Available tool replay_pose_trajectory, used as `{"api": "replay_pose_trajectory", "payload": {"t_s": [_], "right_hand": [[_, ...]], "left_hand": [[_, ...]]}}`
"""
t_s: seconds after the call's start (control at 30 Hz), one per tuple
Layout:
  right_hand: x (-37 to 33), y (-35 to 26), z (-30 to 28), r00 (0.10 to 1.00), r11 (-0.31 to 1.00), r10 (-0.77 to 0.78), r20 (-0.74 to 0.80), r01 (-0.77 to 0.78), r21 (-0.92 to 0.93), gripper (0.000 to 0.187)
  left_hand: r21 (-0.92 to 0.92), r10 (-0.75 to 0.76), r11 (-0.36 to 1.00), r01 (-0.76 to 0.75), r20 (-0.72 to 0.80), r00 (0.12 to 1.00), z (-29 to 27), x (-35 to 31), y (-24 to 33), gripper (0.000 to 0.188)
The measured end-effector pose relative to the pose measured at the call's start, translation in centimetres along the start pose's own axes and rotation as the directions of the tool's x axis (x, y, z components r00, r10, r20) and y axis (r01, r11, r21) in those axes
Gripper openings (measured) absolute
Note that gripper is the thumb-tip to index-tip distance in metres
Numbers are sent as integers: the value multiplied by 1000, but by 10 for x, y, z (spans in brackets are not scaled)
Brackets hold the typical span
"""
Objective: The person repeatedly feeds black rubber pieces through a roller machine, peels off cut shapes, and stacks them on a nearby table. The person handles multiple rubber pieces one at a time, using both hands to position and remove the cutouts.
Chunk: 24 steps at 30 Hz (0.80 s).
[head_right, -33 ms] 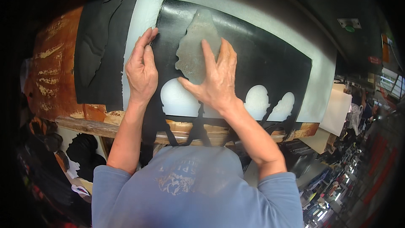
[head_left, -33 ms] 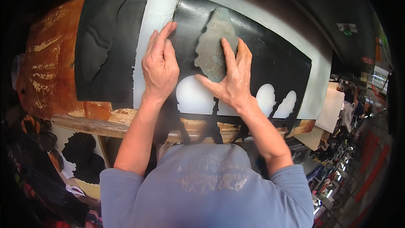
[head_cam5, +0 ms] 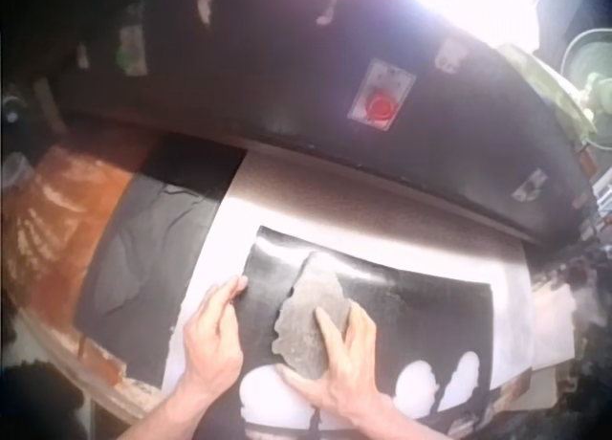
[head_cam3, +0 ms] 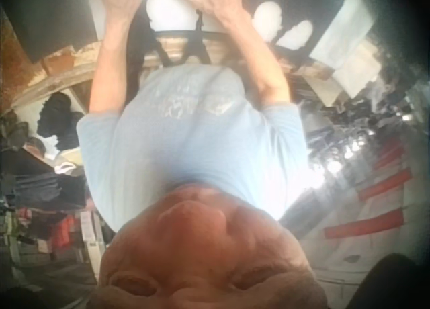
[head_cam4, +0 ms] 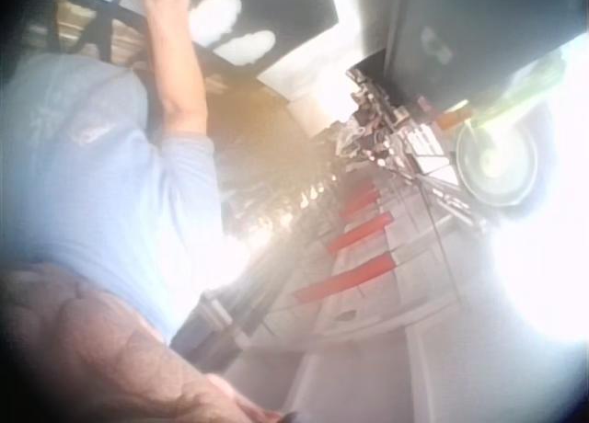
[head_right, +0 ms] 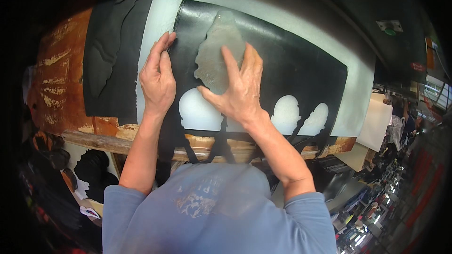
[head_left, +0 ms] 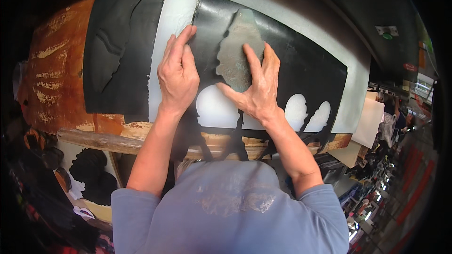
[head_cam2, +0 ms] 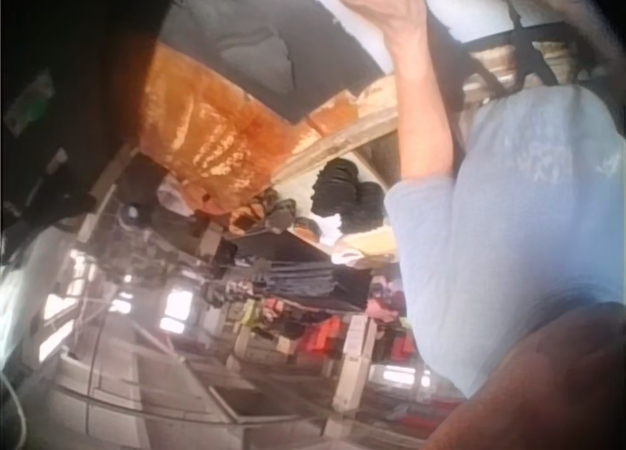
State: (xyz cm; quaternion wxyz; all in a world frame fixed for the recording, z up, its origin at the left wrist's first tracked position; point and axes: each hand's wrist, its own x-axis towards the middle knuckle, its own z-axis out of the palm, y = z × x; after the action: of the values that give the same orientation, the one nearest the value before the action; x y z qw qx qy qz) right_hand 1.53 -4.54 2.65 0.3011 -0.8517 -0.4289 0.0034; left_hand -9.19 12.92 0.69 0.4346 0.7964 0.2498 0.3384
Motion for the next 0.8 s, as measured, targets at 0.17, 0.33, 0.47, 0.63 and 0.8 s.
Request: {"api": "replay_pose_trajectory", "payload": {"t_s": [0.17, 0.33, 0.47, 0.63, 0.8], "right_hand": [[23, 43, -2, 959, 951, -269, 90, 250, 181, 89], [33, 50, -7, 957, 954, -233, 175, 190, 232, 81], [32, 44, 0, 969, 957, -222, 107, 195, 216, 79], [37, 48, 5, 955, 937, -292, 49, 276, 214, 86], [1, 65, -21, 973, 922, -191, -128, 222, 317, 74]], "left_hand": [[4, 11, 1000, -11, 7, 1000, 1, 2, 2, 38], [30, 18, 999, -19, 17, 1000, 0, 1, 2, 37], [-17, -22, 1000, 23, 20, 1000, 1, -2, -2, 36], [-74, -66, 995, 68, 26, 997, -4, 2, 10, 37], [-8, -75, 997, 80, 253, 964, -35, -62, 67, 24]]}}
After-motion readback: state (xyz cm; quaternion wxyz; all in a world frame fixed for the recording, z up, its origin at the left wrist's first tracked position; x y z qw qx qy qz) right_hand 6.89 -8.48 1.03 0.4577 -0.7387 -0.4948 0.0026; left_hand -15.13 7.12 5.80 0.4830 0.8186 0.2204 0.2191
